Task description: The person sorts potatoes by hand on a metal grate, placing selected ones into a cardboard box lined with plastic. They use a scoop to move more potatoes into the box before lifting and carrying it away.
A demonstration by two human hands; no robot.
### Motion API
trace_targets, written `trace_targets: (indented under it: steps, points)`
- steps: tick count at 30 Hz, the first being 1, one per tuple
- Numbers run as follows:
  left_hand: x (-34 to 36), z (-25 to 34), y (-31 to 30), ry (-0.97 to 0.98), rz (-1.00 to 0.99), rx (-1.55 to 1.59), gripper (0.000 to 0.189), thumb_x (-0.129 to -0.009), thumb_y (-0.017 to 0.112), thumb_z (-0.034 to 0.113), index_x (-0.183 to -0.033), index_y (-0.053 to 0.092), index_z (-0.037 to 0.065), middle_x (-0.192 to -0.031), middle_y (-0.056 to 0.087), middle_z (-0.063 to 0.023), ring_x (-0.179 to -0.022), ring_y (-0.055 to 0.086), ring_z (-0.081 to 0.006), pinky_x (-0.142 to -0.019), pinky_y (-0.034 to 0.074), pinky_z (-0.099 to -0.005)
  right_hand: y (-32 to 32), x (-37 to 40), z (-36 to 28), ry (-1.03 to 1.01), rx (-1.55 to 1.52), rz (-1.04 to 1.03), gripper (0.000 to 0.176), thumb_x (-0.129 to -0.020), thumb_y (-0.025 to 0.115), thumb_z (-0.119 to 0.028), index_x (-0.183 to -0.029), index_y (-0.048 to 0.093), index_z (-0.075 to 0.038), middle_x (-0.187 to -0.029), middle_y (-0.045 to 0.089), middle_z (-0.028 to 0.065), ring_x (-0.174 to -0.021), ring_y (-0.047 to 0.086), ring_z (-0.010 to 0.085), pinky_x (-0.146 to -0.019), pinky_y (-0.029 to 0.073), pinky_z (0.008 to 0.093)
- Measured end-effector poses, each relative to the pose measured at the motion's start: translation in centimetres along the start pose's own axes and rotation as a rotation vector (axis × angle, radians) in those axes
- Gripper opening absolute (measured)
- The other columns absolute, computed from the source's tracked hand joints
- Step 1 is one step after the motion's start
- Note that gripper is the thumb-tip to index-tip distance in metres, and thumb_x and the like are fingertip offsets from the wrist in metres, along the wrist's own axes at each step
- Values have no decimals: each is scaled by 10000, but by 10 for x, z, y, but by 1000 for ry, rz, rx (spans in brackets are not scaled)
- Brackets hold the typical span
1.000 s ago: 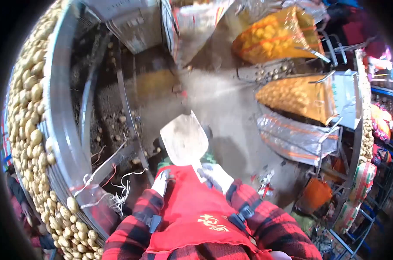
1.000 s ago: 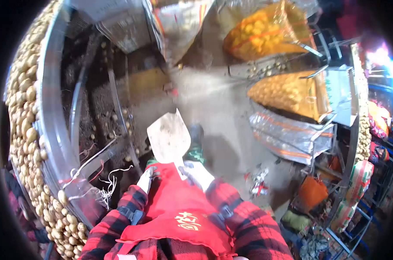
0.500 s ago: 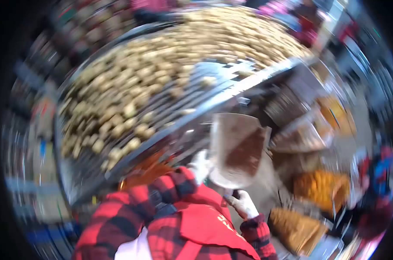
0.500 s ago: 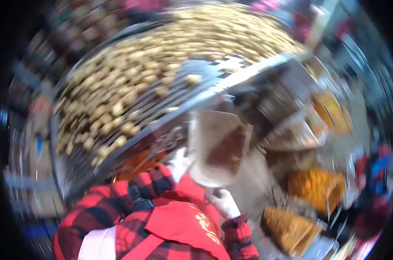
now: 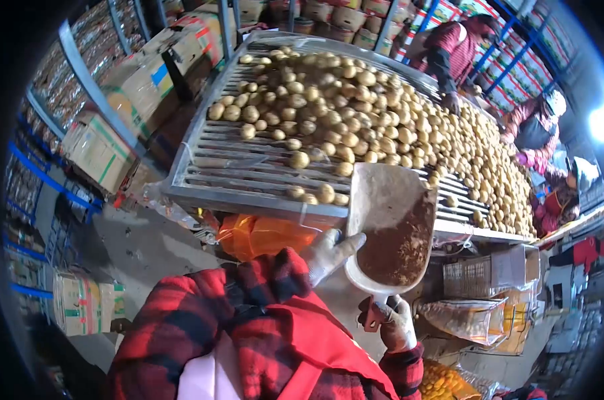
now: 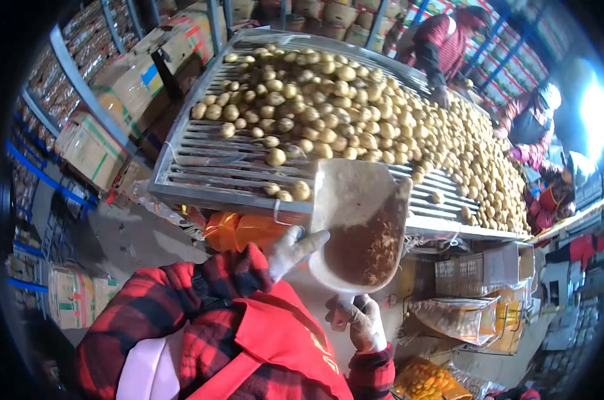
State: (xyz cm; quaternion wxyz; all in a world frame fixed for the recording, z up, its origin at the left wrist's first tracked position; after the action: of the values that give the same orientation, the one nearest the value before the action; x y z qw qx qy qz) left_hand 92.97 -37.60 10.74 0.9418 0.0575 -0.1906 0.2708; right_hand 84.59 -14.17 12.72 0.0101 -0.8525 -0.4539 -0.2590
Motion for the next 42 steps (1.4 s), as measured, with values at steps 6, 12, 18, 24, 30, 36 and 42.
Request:
trace_targets:
  steps: [6,12,18,24,30,36,42]
  points:
    - [0,-17,-184,117,-108,351,669,-1050,606,442,-1517,448,-10,-1430,600,-83,-1295,570,-181,-1108,458,-348,143,-89,-57,186,54,-252,426,-973,651,-373,-1117,684,27,-867,716,94,-685,651,151,-616,487,281]
    - [12,-22,-333,-158,-98,498,709,-1079,498,517,-1556,414,-2,-1543,511,-133,-1413,496,-224,-1217,355,-366,288,-147,-53,327,43,-356,625,-1060,543,-487,-1413,561,28,-1204,707,185,-992,697,224,-864,556,351]
    - [-45,-36,-369,122,11,528,695,-1052,537,550,-1503,478,24,-1462,577,-149,-1330,558,-230,-1160,421,-358,356,-205,-29,109,-46,-191,430,-1086,535,-363,-1304,578,5,-1097,713,115,-921,709,202,-828,579,337]
    - [-67,4,-380,23,-137,673,665,-1045,545,548,-1442,531,15,-1253,703,-136,-970,729,-216,-867,607,-382,392,-291,-35,-101,-397,-98,387,-1073,562,-329,-1286,589,-7,-1062,693,94,-945,687,222,-835,568,354]
    - [-20,16,-397,274,126,351,747,-1058,504,470,-1652,242,99,-1652,351,-158,-1463,416,-267,-1189,357,-415,402,-367,9,215,-860,-211,329,-1046,629,-364,-1168,616,-59,-939,663,55,-835,674,203,-776,590,370]
    - [-45,-11,-386,435,380,503,781,-1016,643,317,-1616,241,19,-1601,404,-194,-1478,390,-303,-1212,342,-449,362,-283,-57,-629,944,74,328,-975,679,-255,-1240,629,-69,-873,700,115,-784,695,377,-705,571,456]
    - [-80,13,-366,501,376,788,662,-1019,655,343,-1578,383,116,-1594,450,-140,-1482,426,-292,-1213,401,-427,300,-319,-51,-833,1410,41,845,-721,865,-233,-1449,481,-41,-1423,561,175,-1360,496,393,-1160,359,550]
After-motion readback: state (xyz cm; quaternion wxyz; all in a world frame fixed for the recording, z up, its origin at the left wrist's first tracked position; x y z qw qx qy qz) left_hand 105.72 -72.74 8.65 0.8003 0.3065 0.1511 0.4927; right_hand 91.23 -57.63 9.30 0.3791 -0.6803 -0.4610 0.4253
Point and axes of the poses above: each hand's wrist, its own x-axis away from the middle knuckle, its own y-axis out of the palm, z = x × y, the point moved 2 cm from there along -x, towards the middle knuckle
